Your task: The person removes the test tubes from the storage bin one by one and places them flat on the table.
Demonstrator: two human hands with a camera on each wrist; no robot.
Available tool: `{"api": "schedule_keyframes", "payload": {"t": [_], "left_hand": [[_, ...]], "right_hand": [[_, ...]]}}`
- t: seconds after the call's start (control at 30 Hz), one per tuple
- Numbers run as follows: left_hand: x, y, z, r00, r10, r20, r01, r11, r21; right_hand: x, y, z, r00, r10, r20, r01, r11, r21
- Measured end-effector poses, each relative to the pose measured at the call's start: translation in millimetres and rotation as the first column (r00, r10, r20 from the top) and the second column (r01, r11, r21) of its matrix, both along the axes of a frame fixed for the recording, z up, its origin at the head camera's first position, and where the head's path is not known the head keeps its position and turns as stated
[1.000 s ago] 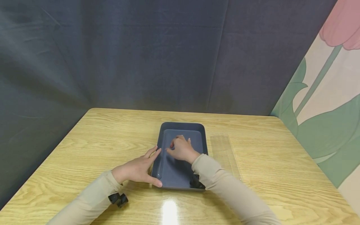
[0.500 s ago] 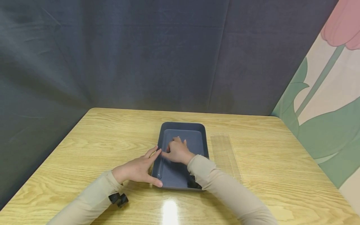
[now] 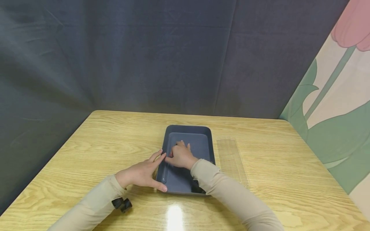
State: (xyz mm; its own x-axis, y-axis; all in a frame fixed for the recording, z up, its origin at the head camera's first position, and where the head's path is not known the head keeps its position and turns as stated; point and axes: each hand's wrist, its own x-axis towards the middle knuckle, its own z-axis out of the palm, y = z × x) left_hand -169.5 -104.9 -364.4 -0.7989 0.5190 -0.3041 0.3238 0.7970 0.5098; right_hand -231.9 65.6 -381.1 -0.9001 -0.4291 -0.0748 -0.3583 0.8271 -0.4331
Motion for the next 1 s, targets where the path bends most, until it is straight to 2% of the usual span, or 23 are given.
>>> {"api": "schedule_keyframes", "payload": {"t": [0.6,1.0], "left_hand": [[1.0,0.6,0.1,1.000,0.012,-0.006,-0.012,1.000,-0.009],[1.2,0.8,-1.5,1.000,0.013,-0.018,-0.013,1.000,0.011]], "right_hand": [[-1.3,-1.3,4.4,0.997,-0.049,0.052,0.048,0.998,0.032],[0.4,-0.9,5.8,0.998,-0.053,0.047,0.048,0.995,0.089]]}}
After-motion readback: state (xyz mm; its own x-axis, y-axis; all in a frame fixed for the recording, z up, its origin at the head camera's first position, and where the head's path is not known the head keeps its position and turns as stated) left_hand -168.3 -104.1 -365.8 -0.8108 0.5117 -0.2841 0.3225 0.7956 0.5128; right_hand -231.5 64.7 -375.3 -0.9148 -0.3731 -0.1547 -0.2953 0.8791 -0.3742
